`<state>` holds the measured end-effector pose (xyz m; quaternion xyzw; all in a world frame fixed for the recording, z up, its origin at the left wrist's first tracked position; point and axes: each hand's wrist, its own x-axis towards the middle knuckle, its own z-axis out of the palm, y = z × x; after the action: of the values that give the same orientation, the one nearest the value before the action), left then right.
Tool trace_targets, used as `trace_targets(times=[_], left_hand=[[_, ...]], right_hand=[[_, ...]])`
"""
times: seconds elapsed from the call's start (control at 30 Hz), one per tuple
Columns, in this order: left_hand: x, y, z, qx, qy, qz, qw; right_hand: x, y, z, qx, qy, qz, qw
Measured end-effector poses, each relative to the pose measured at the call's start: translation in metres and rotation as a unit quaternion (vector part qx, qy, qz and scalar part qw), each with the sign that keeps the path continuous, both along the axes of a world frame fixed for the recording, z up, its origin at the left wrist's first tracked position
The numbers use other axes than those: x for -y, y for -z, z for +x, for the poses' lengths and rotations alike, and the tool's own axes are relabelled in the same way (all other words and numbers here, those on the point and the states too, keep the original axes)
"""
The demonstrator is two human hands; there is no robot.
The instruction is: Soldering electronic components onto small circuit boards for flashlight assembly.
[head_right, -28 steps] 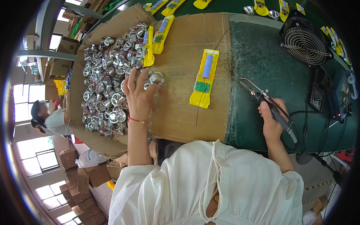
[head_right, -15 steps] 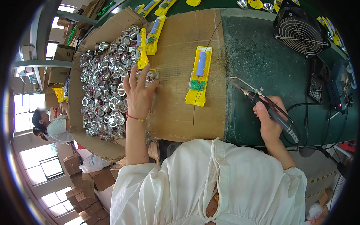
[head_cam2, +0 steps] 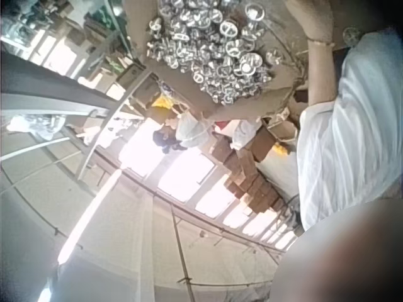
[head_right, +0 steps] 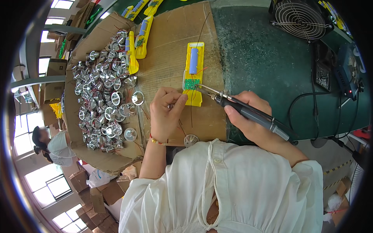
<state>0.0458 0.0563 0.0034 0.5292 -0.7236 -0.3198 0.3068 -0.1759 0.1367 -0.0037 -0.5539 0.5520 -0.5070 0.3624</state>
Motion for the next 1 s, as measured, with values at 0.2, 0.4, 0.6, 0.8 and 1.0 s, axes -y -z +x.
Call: trace_targets(times=[0.2,0.4,0.6,0.8,1.0], left_hand=[[0.001,0.006,0.000,0.018,0.001,0.013,1.000],[0.003,0.006,-0.001,0.020,0.002,0.008,1.000],[0.003,0.006,-0.001,0.014,0.000,0.024,1.000],[0.006,0.006,-0.001,0.009,0.009,0.024,1.000],[0.007,0.004,-0.002,0.010,0.008,0.032,0.999]], right_hand=[[0.007,0.001,0.009,0.005,0.024,-0.009,1.000],[0.009,-0.001,0.009,-0.001,0.012,-0.032,0.999],[0.020,0.001,0.011,-0.101,-0.039,-0.244,0.964],[0.006,-0.007,-0.002,-0.023,0.005,-0.116,0.993],[0.001,-0.010,-0.008,-0.041,-0.002,-0.075,0.996]])
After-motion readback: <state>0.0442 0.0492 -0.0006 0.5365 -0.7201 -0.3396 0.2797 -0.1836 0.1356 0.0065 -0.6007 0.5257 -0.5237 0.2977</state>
